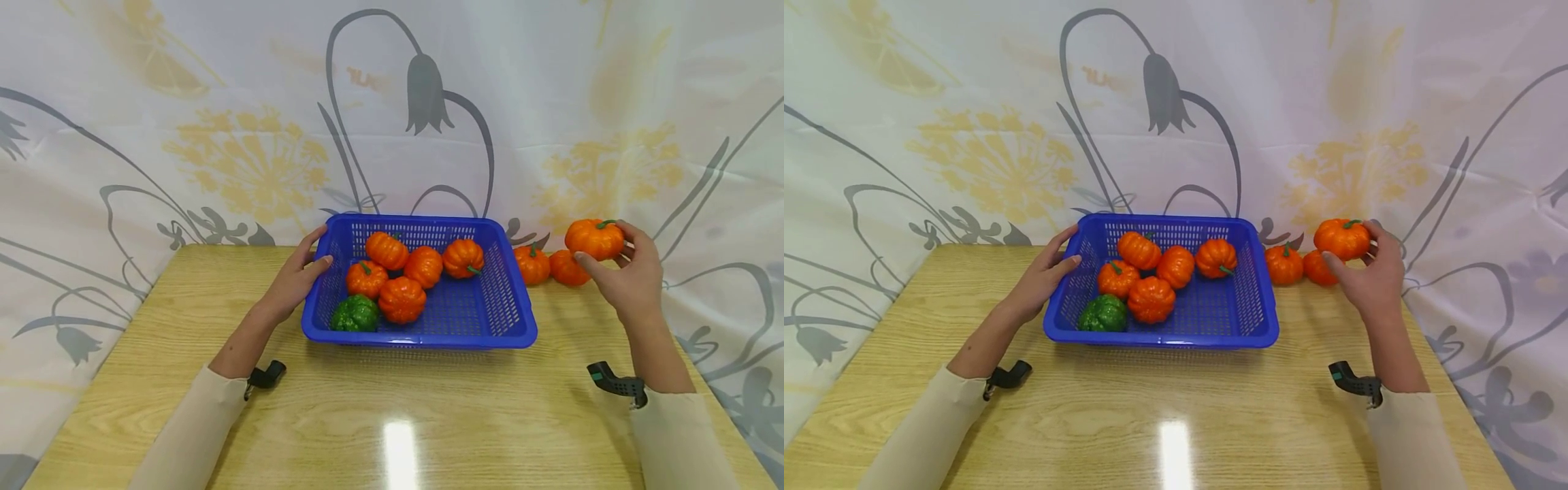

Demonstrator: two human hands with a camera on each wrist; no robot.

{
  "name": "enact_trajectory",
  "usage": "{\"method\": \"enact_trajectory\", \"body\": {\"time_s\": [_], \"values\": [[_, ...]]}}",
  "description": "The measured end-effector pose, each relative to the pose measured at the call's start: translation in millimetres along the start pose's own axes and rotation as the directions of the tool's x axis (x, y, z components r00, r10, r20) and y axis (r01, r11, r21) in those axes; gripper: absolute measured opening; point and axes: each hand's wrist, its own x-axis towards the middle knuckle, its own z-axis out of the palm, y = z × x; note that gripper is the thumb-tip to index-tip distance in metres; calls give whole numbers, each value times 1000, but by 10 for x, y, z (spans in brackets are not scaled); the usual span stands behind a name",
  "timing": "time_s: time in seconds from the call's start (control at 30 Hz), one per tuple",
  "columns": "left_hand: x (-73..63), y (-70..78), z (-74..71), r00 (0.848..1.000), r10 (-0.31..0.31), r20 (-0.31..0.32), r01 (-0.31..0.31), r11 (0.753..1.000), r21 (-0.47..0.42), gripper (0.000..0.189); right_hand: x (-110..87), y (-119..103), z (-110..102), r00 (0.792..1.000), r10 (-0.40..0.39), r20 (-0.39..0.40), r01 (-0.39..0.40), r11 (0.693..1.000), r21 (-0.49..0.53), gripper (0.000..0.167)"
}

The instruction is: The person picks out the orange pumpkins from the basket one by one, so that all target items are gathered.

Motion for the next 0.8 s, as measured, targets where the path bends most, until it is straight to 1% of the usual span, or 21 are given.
{"method": "enact_trajectory", "body": {"time_s": [0.23, 0.33, 0.43, 0.53, 0.8], "values": [[0, -4, -5, 1000, 0, 2, 0, 1000, 9, 66, 47, 100, -58, 996, 81, -37, -82, 996, -34, 82], [-3, -3, -4, 1000, -1, 2, 1, 1000, 11, 66, 68, 142, -79, 991, 121, -61, -123, 992, -28, 84], [-7, 2, -2, 1000, -2, 1, 2, 1000, 13, 67, 90, 193, -101, 984, 147, -96, -149, 989, -13, 84], [-10, 9, 2, 1000, -2, -3, 2, 1000, 18, 67, 116, 257, -116, 981, 151, -121, -153, 988, -1, 84], [-2, 4, 10, 1000, 5, -14, -5, 1000, 16, 67, 164, 427, -111, 977, 141, -157, -149, 988, -37, 83]]}}
